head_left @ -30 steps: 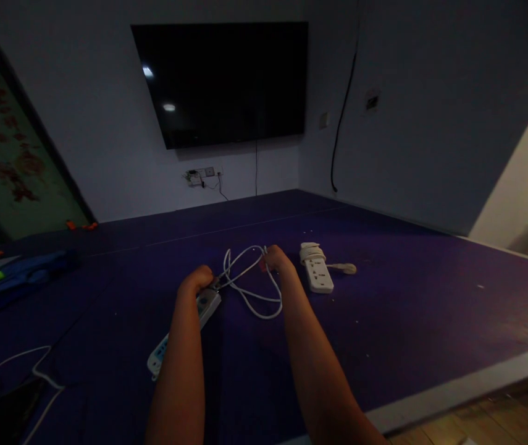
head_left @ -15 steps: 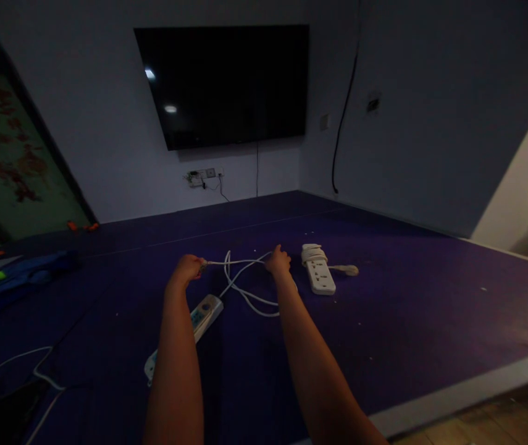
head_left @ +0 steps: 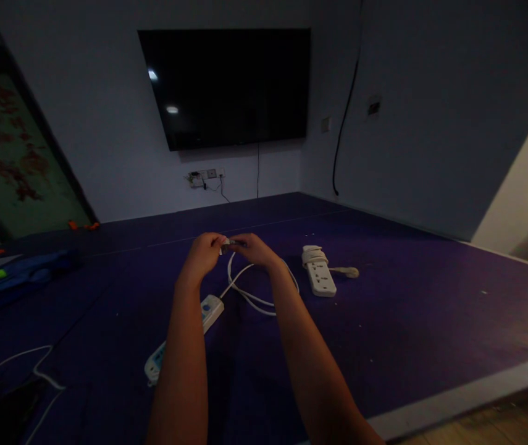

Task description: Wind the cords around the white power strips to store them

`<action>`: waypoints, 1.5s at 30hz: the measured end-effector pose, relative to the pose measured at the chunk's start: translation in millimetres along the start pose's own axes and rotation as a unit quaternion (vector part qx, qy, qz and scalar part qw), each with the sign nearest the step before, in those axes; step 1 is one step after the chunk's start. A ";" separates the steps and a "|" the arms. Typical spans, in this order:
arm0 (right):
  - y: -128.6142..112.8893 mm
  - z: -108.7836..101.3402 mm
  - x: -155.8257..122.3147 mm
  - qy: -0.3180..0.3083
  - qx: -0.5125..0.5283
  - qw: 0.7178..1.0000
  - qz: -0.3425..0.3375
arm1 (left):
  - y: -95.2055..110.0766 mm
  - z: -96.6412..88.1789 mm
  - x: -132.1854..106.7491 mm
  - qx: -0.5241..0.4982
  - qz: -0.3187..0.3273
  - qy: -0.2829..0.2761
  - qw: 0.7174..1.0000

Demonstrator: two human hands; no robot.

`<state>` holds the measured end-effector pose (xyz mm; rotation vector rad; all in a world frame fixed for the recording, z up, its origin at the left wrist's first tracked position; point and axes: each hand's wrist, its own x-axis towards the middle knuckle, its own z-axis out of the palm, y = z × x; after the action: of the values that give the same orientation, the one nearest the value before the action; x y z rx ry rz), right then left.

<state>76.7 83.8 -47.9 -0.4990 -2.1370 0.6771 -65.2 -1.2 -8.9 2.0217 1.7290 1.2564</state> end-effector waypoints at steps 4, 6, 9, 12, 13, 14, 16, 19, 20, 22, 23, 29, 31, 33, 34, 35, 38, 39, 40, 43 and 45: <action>5.2 -12.4 -6.1 0.022 -0.068 0.994 0.084 | 4.4 -3.3 -5.9 0.000 -0.044 -0.006 0.999; 8.3 -19.4 -11.8 0.017 -0.152 0.975 0.160 | -0.4 -12.0 -10.8 0.017 -0.068 -0.046 0.996; 10.4 -24.7 -21.3 -0.050 -0.252 0.936 0.240 | -13.6 -22.6 -17.5 0.060 -0.117 -0.120 0.984; 10.0 -21.6 -32.0 -0.132 -0.278 0.914 0.266 | -28.7 -20.4 -26.2 0.150 -0.149 -0.191 0.959; 9.6 -18.9 -36.2 -0.155 -0.286 0.906 0.271 | -33.5 -16.7 -31.0 0.178 -0.146 -0.222 0.947; 9.1 -15.7 -40.9 -0.176 -0.295 0.898 0.275 | -37.9 -12.1 -37.1 0.202 -0.147 -0.246 0.936; 8.3 -8.9 -51.0 -0.208 -0.311 0.885 0.277 | -46.1 -1.6 -52.7 0.245 -0.170 -0.269 0.916; 7.2 -0.7 -66.5 -0.229 -0.332 0.875 0.268 | -55.1 11.1 -78.2 0.312 -0.238 -0.246 0.887; 6.8 1.0 -70.9 -0.231 -0.337 0.874 0.264 | -57.0 13.4 -85.1 0.319 -0.248 -0.235 0.884; 5.4 3.3 -78.2 -0.229 -0.345 0.874 0.253 | -59.1 14.6 -93.6 0.322 -0.253 -0.214 0.887; 4.3 4.0 -80.9 -0.227 -0.347 0.875 0.248 | -59.5 13.4 -94.9 0.319 -0.247 -0.207 0.891; -6.4 2.1 -77.9 -0.213 -0.329 0.892 0.224 | -50.9 -17.8 -67.6 0.287 -0.217 -0.116 0.926; -11.7 -4.2 -66.2 -0.187 -0.318 0.906 0.209 | -39.9 -32.1 -53.8 0.259 -0.177 -0.035 0.949; -19.4 -12.9 -49.7 -0.144 -0.312 0.920 0.190 | -24.7 -44.1 -42.7 0.233 -0.107 0.060 0.965; -24.6 -17.3 -40.6 -0.109 -0.306 0.928 0.183 | -16.3 -48.8 -38.6 0.227 -0.075 0.098 0.966; -30.8 -21.3 -31.5 -0.062 -0.296 0.937 0.176 | -8.0 -52.5 -35.7 0.227 -0.045 0.129 0.964; -53.5 -27.1 -8.6 0.191 -0.185 0.953 0.148 | 13.5 -58.5 -32.5 0.223 0.033 0.237 0.945; -61.0 -26.5 -2.9 0.229 -0.153 0.953 0.127 | 18.9 -59.2 -32.6 0.219 0.049 0.265 0.938; -67.3 -24.8 1.8 0.242 -0.129 0.957 0.099 | 23.5 -59.3 -32.9 0.209 0.062 0.289 0.932; -74.6 -15.9 10.4 0.212 -0.085 0.973 0.015 | 34.5 -56.5 -34.0 0.173 0.093 0.334 0.922; -68.7 -11.3 12.8 0.203 -0.063 0.977 -0.004 | 40.2 -52.9 -33.0 0.163 0.103 0.337 0.922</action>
<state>70.3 40.9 8.0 -0.6381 -1.7981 0.3945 -71.9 -61.3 33.9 2.1387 2.1707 2.0416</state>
